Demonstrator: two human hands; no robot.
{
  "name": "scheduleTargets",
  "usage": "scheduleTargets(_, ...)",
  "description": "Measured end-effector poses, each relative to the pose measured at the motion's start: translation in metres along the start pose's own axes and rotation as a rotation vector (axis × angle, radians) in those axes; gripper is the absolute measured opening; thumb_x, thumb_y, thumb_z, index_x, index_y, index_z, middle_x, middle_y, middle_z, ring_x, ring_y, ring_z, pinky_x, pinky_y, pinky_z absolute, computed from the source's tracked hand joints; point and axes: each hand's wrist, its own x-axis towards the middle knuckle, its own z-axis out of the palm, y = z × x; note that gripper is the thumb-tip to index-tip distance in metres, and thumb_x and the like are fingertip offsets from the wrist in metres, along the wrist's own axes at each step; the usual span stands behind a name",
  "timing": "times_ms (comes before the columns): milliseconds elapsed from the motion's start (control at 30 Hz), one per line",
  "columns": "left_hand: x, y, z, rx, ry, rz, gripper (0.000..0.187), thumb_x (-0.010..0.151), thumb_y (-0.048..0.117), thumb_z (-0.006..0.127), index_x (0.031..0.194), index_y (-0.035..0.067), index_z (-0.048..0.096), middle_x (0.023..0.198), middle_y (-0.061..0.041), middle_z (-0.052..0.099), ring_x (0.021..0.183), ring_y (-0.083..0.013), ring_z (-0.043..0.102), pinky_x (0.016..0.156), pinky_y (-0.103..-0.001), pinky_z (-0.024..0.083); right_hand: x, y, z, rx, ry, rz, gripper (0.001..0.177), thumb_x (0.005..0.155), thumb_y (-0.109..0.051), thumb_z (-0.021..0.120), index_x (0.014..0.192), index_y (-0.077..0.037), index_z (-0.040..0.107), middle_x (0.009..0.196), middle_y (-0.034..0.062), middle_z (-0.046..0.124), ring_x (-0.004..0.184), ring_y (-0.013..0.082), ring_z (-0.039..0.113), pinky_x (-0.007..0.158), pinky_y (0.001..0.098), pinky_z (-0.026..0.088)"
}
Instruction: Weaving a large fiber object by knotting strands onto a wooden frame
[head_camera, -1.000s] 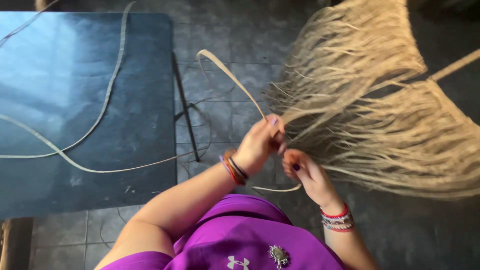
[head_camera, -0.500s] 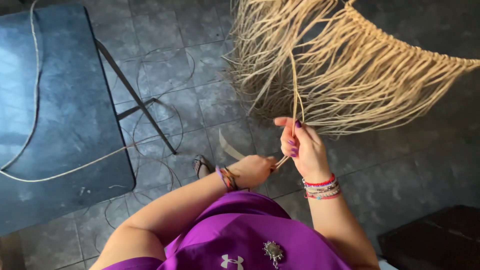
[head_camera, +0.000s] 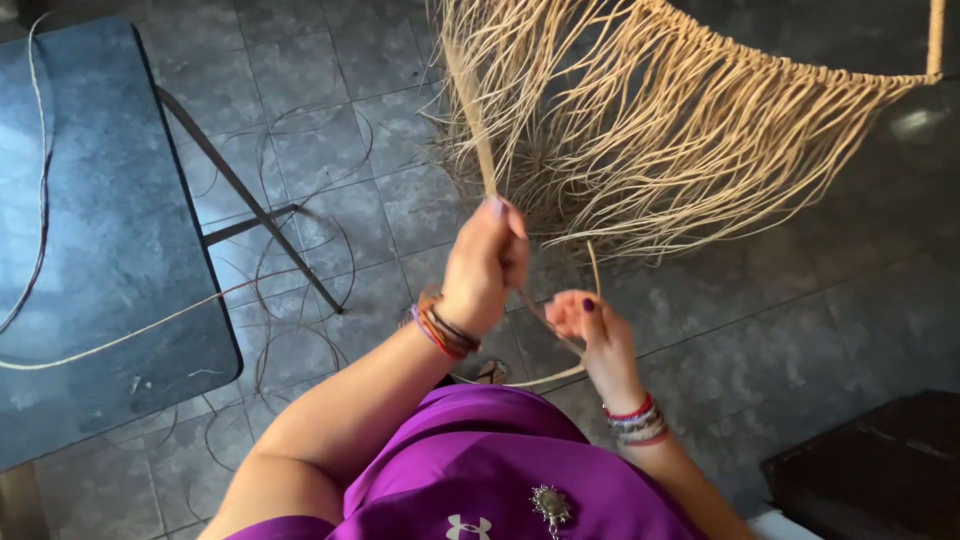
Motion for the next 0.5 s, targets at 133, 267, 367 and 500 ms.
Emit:
scheduleTargets(133, -0.026, -0.06, -0.021, 0.427, -0.311, -0.212, 0.04, 0.111, 0.037, 0.043, 0.091, 0.008, 0.063, 0.052, -0.006, 0.053, 0.04, -0.0172, 0.054, 0.037, -0.025, 0.04, 0.031, -0.054, 0.006, 0.337, -0.087, -0.076, 0.058, 0.107, -0.044, 0.039, 0.135, 0.002, 0.06, 0.12, 0.0277, 0.071, 0.113, 0.035, 0.07, 0.095, 0.0451, 0.058)
scheduleTargets(267, -0.035, -0.045, -0.025, 0.816, -0.519, -0.362, 0.038, 0.111, 0.041, 0.045, 0.091, 0.017, 0.068, 0.066, -0.004, 0.068, 0.06, -0.0194, 0.062, 0.06, -0.033, 0.053, 0.051, -0.09, 0.01, 0.604, -0.172, -0.133, 0.041, 0.113, -0.03, 0.038, 0.112, 0.006, 0.058, 0.066, -0.0005, 0.031, 0.055, 0.0108, 0.036, 0.055, 0.0232, 0.036)
scheduleTargets(367, 0.005, -0.006, -0.029, 1.033, -0.592, 0.179, 0.026, 0.089, 0.022, 0.069, 0.115, 0.016, 0.07, 0.102, -0.012, 0.067, 0.102, -0.0366, 0.066, 0.091, -0.046, 0.053, 0.05, -0.084, 0.021, 0.337, -0.086, -0.153, 0.042, 0.114, -0.028, 0.036, 0.093, 0.001, 0.058, 0.064, -0.008, 0.025, 0.051, 0.0013, 0.029, 0.047, 0.0143, 0.021)
scheduleTargets(500, 0.043, 0.042, -0.003, 0.701, -0.493, -0.039, 0.034, 0.108, 0.027, 0.048, 0.128, 0.008, 0.067, 0.114, -0.017, 0.07, 0.111, -0.0206, 0.062, 0.103, -0.044, 0.048, 0.045, -0.068, 0.034, -0.026, -0.14, -0.128, 0.043, 0.11, -0.029, 0.046, 0.082, -0.004, 0.067, 0.052, 0.0003, 0.051, 0.041, 0.0088, 0.051, 0.039, 0.02, 0.041)
